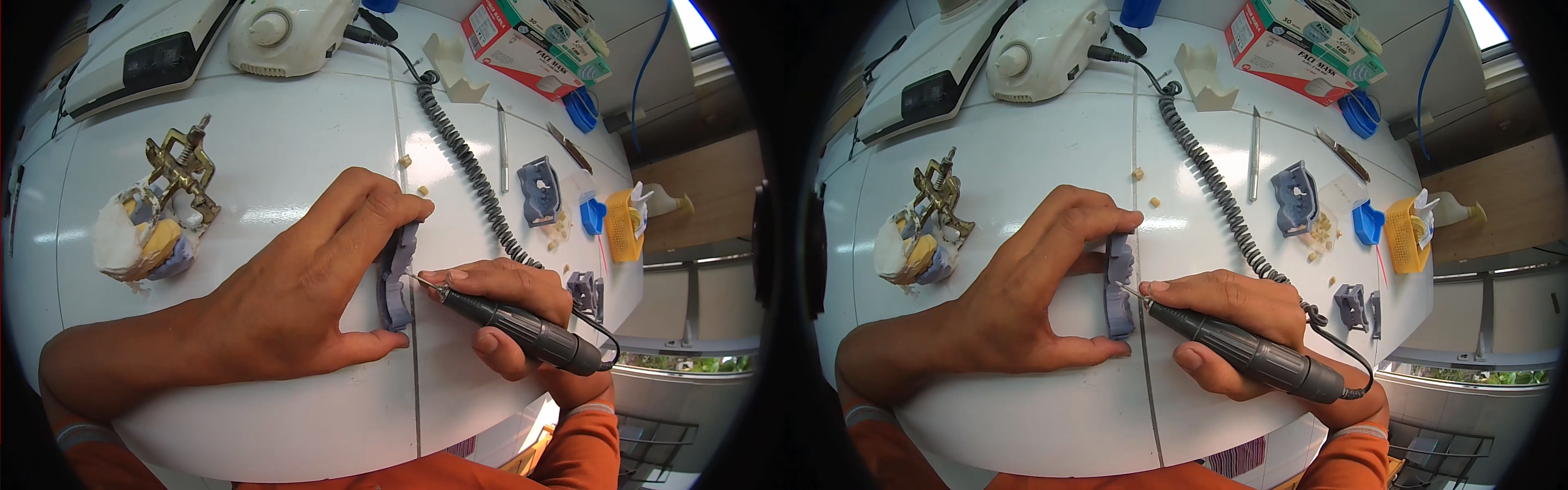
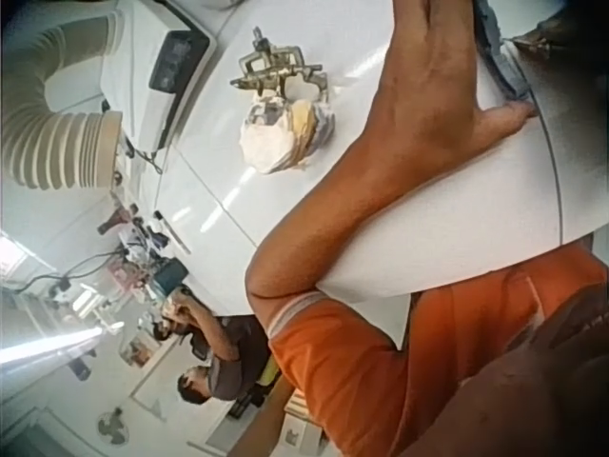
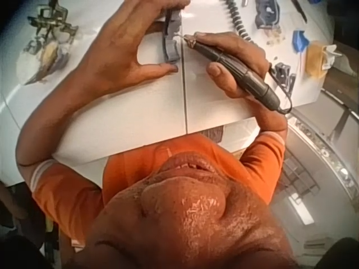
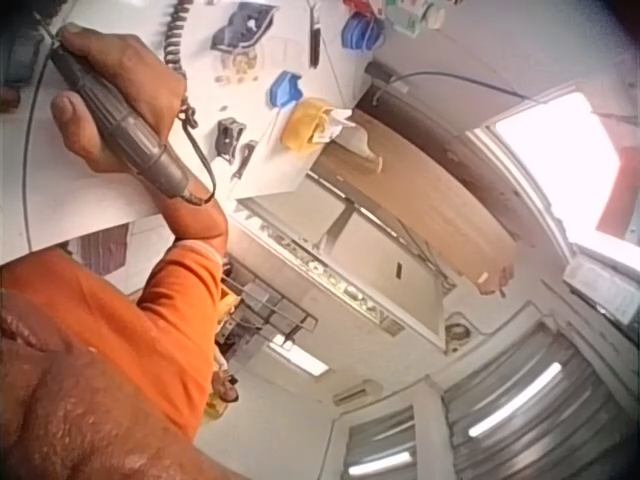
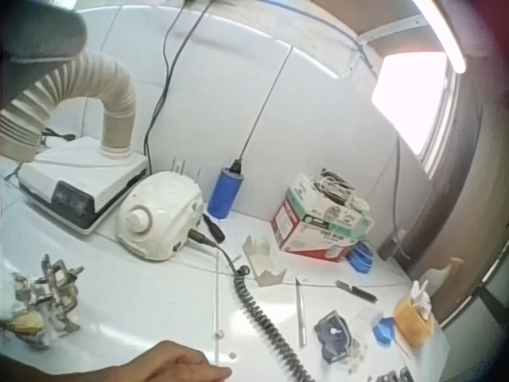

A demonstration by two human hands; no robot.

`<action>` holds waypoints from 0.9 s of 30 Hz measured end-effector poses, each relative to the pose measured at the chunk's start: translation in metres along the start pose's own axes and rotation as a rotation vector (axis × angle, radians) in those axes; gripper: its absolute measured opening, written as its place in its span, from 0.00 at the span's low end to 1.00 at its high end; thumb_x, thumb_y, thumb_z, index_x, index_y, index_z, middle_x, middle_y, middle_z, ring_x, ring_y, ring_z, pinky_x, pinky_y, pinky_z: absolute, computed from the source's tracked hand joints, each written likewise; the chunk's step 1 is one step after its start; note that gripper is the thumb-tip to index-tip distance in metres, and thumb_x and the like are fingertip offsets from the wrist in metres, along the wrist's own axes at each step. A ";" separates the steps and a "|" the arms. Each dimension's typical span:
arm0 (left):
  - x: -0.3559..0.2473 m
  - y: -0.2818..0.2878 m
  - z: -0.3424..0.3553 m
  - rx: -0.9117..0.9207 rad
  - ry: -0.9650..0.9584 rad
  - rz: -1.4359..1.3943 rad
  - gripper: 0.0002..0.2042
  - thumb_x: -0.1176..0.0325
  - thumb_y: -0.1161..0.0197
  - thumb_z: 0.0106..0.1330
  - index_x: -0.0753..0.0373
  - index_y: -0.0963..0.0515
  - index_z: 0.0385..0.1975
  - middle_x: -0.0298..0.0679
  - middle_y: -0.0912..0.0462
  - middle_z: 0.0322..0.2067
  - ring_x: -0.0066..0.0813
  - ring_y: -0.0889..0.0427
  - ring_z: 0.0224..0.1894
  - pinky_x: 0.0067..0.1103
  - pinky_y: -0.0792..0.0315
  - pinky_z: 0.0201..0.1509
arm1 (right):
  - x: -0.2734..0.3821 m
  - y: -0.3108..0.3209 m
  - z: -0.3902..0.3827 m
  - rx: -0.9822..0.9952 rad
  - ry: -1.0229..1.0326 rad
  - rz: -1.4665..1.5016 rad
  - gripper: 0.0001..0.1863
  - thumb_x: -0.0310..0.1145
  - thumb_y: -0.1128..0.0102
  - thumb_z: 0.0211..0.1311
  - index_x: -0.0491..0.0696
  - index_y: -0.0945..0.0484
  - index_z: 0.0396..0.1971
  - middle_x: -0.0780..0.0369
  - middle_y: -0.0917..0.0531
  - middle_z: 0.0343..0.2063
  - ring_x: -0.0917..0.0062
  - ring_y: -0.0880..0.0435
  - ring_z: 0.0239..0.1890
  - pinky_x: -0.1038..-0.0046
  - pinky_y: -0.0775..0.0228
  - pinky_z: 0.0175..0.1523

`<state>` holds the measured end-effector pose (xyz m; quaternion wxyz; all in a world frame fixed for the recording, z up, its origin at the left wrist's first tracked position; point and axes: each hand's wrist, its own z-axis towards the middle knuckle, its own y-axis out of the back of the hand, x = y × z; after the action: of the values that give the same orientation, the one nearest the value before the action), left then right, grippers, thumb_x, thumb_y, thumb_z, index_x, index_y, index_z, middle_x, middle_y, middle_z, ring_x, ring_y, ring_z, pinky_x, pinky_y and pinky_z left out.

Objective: Using a rotary tool to drill or refine a gray dental model component.

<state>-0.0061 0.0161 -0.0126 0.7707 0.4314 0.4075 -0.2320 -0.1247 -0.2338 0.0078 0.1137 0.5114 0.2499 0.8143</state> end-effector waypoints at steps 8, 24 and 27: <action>0.000 -0.001 -0.002 0.021 -0.022 0.027 0.52 0.71 0.14 0.49 0.67 0.39 0.75 0.53 0.34 0.63 0.48 0.26 0.65 0.33 0.17 0.65 | 0.000 0.001 -0.001 0.007 -0.010 -0.031 0.22 0.34 0.31 0.60 0.35 0.15 0.51 0.48 0.08 0.45 0.62 0.06 0.43 0.68 0.13 0.49; 0.006 0.001 -0.001 0.012 -0.048 0.064 0.46 0.62 0.14 0.50 0.67 0.31 0.71 0.52 0.28 0.59 0.44 0.21 0.57 0.30 0.20 0.56 | 0.002 0.008 0.001 0.049 -0.166 0.074 0.24 0.39 0.34 0.66 0.37 0.16 0.55 0.50 0.08 0.42 0.66 0.05 0.41 0.70 0.14 0.49; 0.005 0.001 -0.002 0.001 -0.047 0.073 0.47 0.62 0.14 0.50 0.67 0.30 0.70 0.52 0.27 0.58 0.46 0.21 0.57 0.31 0.21 0.57 | 0.001 0.008 0.000 0.044 -0.172 0.088 0.24 0.38 0.34 0.66 0.37 0.16 0.55 0.50 0.08 0.42 0.66 0.05 0.41 0.70 0.14 0.49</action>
<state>-0.0037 0.0182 -0.0166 0.7877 0.4411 0.3732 -0.2139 -0.1246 -0.2396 0.0130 0.0876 0.5924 0.2343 0.7658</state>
